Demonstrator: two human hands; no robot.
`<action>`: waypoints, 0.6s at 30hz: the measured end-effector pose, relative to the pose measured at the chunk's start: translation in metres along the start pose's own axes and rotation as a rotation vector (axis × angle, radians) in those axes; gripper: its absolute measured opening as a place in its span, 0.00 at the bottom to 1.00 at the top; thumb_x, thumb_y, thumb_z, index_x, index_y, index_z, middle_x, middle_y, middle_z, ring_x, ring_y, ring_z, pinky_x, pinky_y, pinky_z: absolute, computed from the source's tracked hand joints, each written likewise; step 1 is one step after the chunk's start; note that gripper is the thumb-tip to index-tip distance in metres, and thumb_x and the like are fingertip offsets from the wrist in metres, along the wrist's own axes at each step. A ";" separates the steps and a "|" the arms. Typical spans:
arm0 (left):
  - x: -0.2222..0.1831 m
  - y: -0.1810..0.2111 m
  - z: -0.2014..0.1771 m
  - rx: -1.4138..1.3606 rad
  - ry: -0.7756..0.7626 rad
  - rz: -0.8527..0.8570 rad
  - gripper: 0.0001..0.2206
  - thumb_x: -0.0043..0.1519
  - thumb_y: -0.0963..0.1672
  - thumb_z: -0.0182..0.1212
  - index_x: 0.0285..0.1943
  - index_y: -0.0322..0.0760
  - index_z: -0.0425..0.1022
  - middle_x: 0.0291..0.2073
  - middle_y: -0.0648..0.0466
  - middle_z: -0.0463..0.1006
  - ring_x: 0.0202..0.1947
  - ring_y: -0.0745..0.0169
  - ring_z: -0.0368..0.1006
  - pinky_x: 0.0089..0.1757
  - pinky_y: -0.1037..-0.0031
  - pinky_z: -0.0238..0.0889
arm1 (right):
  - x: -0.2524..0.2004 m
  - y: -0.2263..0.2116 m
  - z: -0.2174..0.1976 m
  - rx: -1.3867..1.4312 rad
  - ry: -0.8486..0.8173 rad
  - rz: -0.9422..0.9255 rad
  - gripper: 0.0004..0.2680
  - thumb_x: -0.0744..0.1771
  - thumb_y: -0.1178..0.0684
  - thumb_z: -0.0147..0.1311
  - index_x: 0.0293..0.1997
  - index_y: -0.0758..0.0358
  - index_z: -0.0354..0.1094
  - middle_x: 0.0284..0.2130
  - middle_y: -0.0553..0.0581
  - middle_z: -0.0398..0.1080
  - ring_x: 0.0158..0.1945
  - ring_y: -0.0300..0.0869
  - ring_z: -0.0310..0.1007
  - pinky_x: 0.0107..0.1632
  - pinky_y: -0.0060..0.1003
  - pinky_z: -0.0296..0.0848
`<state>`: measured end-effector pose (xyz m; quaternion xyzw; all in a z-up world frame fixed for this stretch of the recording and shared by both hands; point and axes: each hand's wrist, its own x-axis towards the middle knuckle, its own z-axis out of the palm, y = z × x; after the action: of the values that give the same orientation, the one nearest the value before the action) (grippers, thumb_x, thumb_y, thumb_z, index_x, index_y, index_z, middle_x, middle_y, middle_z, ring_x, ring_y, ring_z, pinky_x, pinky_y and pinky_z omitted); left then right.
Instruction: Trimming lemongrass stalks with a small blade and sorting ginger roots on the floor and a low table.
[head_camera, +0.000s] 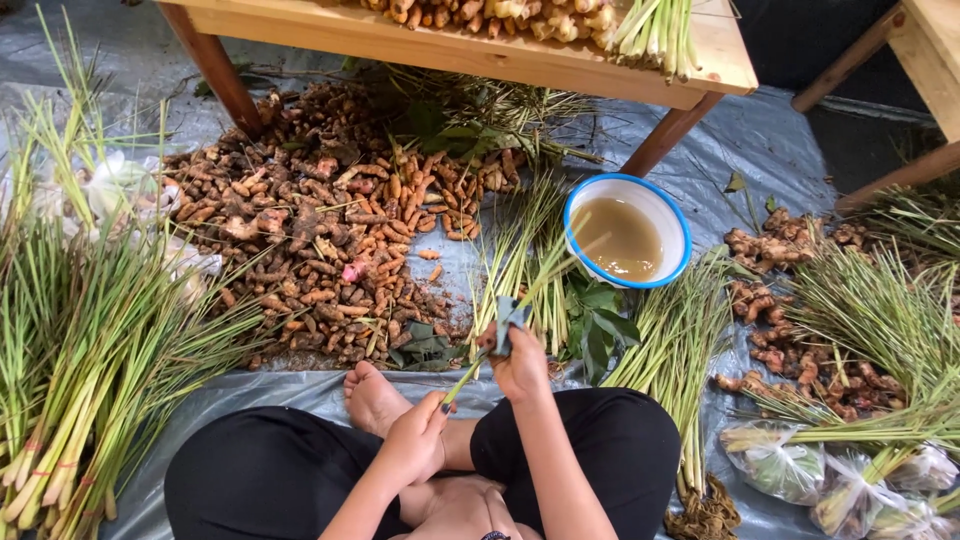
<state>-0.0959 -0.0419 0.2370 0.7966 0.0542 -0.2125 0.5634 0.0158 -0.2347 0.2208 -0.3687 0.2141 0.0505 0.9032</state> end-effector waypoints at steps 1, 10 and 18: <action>-0.006 0.003 -0.006 0.001 -0.002 0.003 0.09 0.66 0.43 0.48 0.49 0.45 0.74 0.32 0.55 0.82 0.30 0.63 0.75 0.37 0.74 0.68 | 0.004 -0.006 -0.001 0.001 0.001 -0.004 0.09 0.71 0.61 0.37 0.50 0.75 0.63 0.34 0.64 0.70 0.33 0.47 0.71 0.38 0.38 0.72; -0.029 0.025 -0.048 0.204 -0.114 -0.152 0.09 0.64 0.45 0.49 0.46 0.46 0.76 0.29 0.61 0.84 0.29 0.68 0.78 0.36 0.77 0.70 | 0.005 -0.020 0.023 0.029 0.063 -0.060 0.08 0.72 0.61 0.36 0.47 0.75 0.64 0.31 0.63 0.68 0.31 0.46 0.69 0.37 0.39 0.71; -0.003 0.019 -0.025 0.008 0.080 -0.073 0.11 0.64 0.43 0.53 0.45 0.46 0.83 0.24 0.56 0.81 0.24 0.67 0.70 0.30 0.77 0.63 | -0.008 0.010 0.030 0.100 0.003 -0.006 0.09 0.70 0.63 0.40 0.54 0.74 0.62 0.38 0.65 0.70 0.35 0.47 0.70 0.39 0.38 0.72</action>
<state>-0.0852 -0.0255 0.2614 0.8041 0.1047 -0.2013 0.5495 0.0169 -0.2066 0.2367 -0.3239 0.2164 0.0365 0.9203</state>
